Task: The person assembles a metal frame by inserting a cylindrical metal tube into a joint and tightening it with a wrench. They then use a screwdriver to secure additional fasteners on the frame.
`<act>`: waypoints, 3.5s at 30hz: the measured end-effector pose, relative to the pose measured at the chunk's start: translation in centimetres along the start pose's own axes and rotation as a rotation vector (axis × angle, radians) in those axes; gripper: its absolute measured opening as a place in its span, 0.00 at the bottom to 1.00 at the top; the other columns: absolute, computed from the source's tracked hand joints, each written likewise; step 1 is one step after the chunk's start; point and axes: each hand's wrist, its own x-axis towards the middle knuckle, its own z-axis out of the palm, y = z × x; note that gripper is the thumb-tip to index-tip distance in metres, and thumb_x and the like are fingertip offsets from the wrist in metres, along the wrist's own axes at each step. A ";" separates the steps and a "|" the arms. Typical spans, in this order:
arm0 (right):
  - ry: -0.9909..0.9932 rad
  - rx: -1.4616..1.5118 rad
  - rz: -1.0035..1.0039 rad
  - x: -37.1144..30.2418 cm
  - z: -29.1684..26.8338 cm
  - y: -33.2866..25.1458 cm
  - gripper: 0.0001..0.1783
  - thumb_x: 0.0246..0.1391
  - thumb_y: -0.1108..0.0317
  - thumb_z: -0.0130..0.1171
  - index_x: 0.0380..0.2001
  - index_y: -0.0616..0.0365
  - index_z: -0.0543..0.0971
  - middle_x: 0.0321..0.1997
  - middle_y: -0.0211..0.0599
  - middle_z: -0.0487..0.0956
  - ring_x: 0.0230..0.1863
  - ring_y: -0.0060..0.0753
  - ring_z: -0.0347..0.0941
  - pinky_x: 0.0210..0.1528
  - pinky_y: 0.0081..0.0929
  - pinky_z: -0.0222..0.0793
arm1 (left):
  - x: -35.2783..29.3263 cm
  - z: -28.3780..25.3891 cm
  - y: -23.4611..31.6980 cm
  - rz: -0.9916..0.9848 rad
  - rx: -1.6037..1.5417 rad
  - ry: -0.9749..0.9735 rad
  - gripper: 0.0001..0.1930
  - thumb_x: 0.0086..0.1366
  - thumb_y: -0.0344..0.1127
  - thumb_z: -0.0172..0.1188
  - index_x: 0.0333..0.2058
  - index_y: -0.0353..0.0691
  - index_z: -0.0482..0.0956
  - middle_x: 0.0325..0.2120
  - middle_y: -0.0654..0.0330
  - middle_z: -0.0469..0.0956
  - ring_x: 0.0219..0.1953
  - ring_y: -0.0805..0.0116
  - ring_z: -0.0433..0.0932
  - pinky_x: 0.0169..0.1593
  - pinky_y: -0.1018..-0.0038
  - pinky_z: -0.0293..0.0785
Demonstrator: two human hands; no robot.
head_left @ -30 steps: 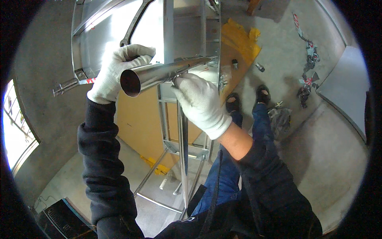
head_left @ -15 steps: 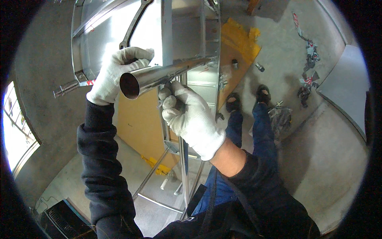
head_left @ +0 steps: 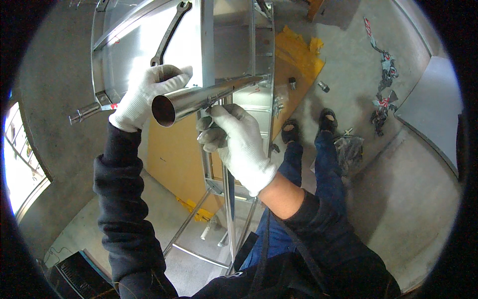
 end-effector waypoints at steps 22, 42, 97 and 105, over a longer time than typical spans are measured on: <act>-0.128 0.545 0.377 0.7 -1.2 -0.6 0.11 0.62 0.63 0.48 0.35 0.61 0.72 0.27 0.41 0.76 0.19 0.19 0.69 0.19 0.16 0.64 | 0.9 -0.1 1.8 0.062 0.041 0.006 0.17 0.62 0.41 0.58 0.35 0.28 0.77 0.28 0.63 0.77 0.32 0.76 0.72 0.42 0.77 0.70; -0.094 0.440 0.352 0.4 -0.7 -0.9 0.13 0.63 0.61 0.48 0.35 0.63 0.71 0.27 0.42 0.76 0.18 0.18 0.68 0.19 0.16 0.63 | 0.8 -0.2 1.8 0.024 0.282 -0.042 0.16 0.66 0.38 0.51 0.34 0.25 0.73 0.23 0.60 0.73 0.30 0.76 0.69 0.38 0.74 0.69; -0.130 -1.474 -1.238 3.3 -4.1 -1.9 0.07 0.45 0.68 0.58 0.30 0.52 0.74 0.26 0.32 0.72 0.22 0.39 0.73 0.21 0.33 0.70 | 0.1 2.5 -0.8 0.107 -0.155 0.181 0.15 0.65 0.38 0.53 0.37 0.28 0.75 0.26 0.62 0.75 0.28 0.78 0.70 0.36 0.79 0.69; -0.287 -1.655 -1.365 3.7 -4.2 -3.4 0.06 0.44 0.68 0.55 0.30 0.52 0.74 0.23 0.31 0.67 0.20 0.30 0.71 0.16 0.27 0.67 | 0.1 2.2 -0.7 0.126 -0.109 0.155 0.15 0.65 0.39 0.53 0.37 0.28 0.74 0.26 0.63 0.74 0.29 0.77 0.70 0.37 0.78 0.69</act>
